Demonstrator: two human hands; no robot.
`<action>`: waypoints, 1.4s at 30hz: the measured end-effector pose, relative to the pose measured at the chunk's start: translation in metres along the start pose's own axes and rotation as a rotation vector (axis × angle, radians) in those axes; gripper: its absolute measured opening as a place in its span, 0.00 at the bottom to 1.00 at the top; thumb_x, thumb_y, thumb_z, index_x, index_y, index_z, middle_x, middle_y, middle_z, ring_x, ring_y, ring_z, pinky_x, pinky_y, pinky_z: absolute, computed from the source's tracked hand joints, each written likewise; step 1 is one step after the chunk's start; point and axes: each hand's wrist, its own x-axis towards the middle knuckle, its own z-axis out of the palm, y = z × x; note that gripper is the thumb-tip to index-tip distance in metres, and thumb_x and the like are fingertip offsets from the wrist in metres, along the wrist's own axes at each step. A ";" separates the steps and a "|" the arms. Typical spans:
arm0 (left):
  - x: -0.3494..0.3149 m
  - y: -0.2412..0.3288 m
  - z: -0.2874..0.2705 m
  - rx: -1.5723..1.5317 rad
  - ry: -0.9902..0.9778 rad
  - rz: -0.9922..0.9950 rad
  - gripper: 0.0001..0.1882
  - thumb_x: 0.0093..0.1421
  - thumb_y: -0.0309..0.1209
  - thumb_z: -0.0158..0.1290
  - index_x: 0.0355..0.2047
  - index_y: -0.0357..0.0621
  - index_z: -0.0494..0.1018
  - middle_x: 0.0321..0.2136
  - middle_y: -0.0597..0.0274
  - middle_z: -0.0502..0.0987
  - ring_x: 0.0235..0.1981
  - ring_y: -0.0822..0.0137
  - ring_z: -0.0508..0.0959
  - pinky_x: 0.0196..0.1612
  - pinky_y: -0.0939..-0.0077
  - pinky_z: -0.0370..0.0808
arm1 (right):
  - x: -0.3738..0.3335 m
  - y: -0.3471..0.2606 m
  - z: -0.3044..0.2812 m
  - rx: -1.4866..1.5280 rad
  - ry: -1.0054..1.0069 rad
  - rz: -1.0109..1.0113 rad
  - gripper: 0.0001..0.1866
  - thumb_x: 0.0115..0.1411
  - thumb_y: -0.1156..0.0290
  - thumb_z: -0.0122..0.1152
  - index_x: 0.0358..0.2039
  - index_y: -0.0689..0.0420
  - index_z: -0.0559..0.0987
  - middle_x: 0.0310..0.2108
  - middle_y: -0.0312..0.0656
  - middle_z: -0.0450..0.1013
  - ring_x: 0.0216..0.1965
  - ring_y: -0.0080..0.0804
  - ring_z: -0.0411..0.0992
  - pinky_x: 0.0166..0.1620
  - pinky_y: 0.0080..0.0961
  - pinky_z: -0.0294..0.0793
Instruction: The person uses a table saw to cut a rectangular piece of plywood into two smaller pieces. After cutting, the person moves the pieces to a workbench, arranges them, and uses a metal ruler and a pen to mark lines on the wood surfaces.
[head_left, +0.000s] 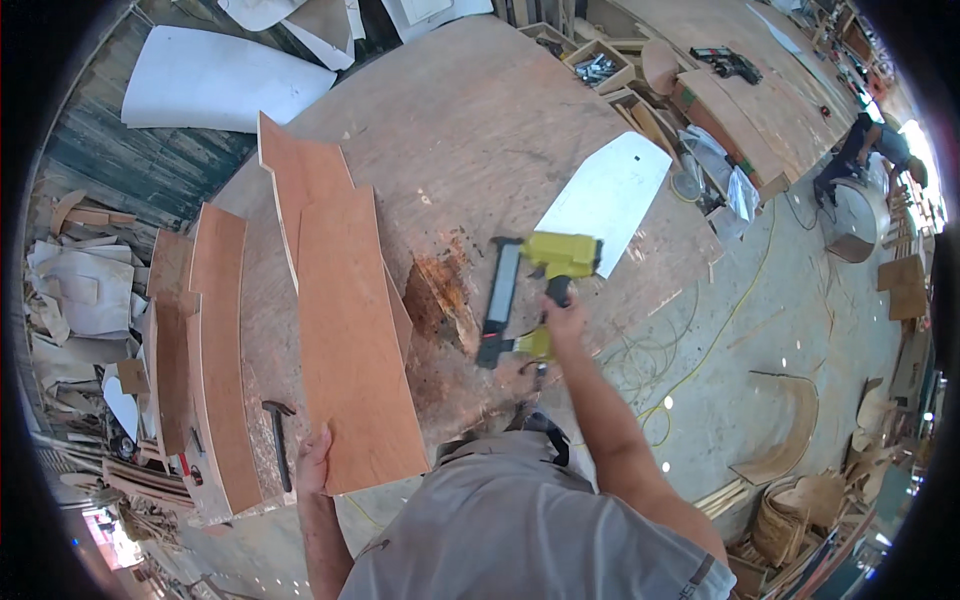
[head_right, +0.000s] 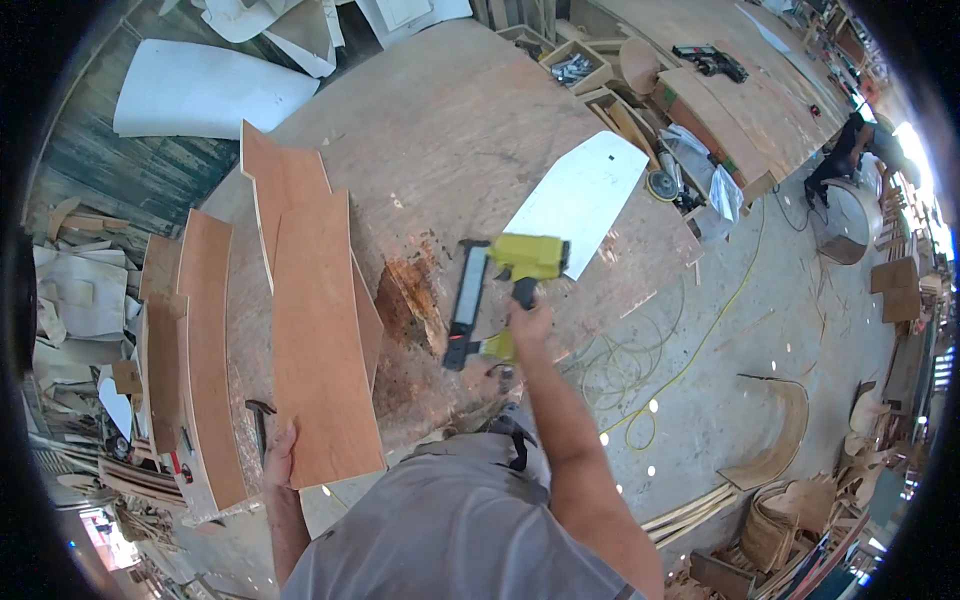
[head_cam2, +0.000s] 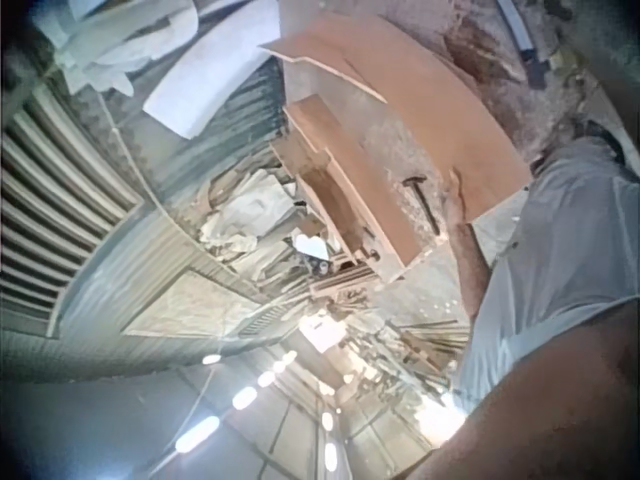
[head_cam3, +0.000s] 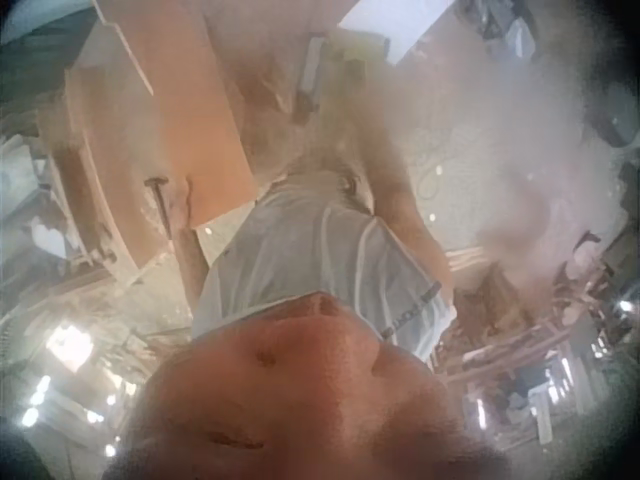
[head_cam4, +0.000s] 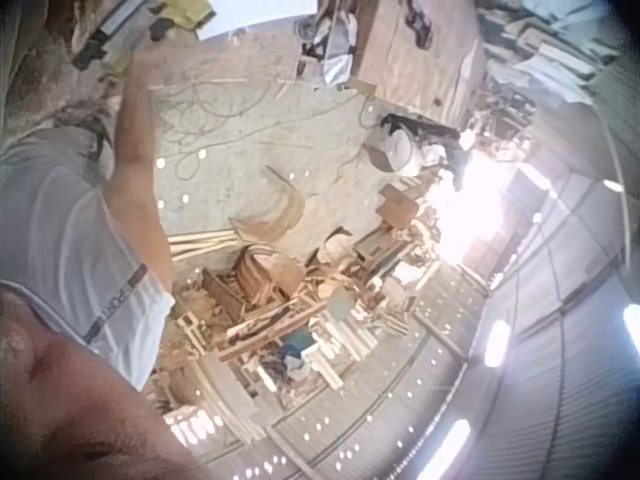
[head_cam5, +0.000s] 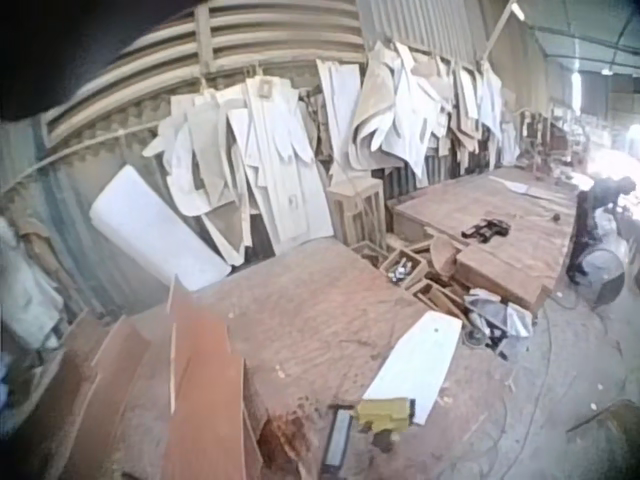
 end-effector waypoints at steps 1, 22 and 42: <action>0.001 -0.011 -0.010 0.012 0.011 -0.023 0.20 0.64 0.36 0.56 0.50 0.32 0.73 0.43 0.55 0.80 0.41 0.66 0.81 0.46 0.72 0.77 | 0.005 -0.014 -0.028 -0.022 -0.067 0.034 0.21 0.48 0.65 0.74 0.38 0.65 0.79 0.29 0.41 0.78 0.29 0.26 0.74 0.33 0.28 0.74; 0.001 0.001 0.081 0.080 -0.045 -0.008 0.19 0.65 0.35 0.55 0.52 0.36 0.74 0.43 0.62 0.80 0.43 0.72 0.79 0.47 0.75 0.76 | 0.083 -0.058 -0.126 -0.426 -0.088 -0.402 0.14 0.65 0.63 0.57 0.38 0.62 0.76 0.36 0.44 0.77 0.37 0.36 0.75 0.40 0.32 0.74; 0.250 -0.043 -0.005 0.610 0.314 0.413 0.20 0.51 0.32 0.56 0.45 0.38 0.78 0.38 0.39 0.81 0.41 0.50 0.82 0.42 0.60 0.77 | -0.102 -0.118 -0.150 -0.191 -0.243 -0.290 0.20 0.60 0.67 0.65 0.47 0.69 0.75 0.43 0.48 0.77 0.40 0.34 0.75 0.45 0.30 0.74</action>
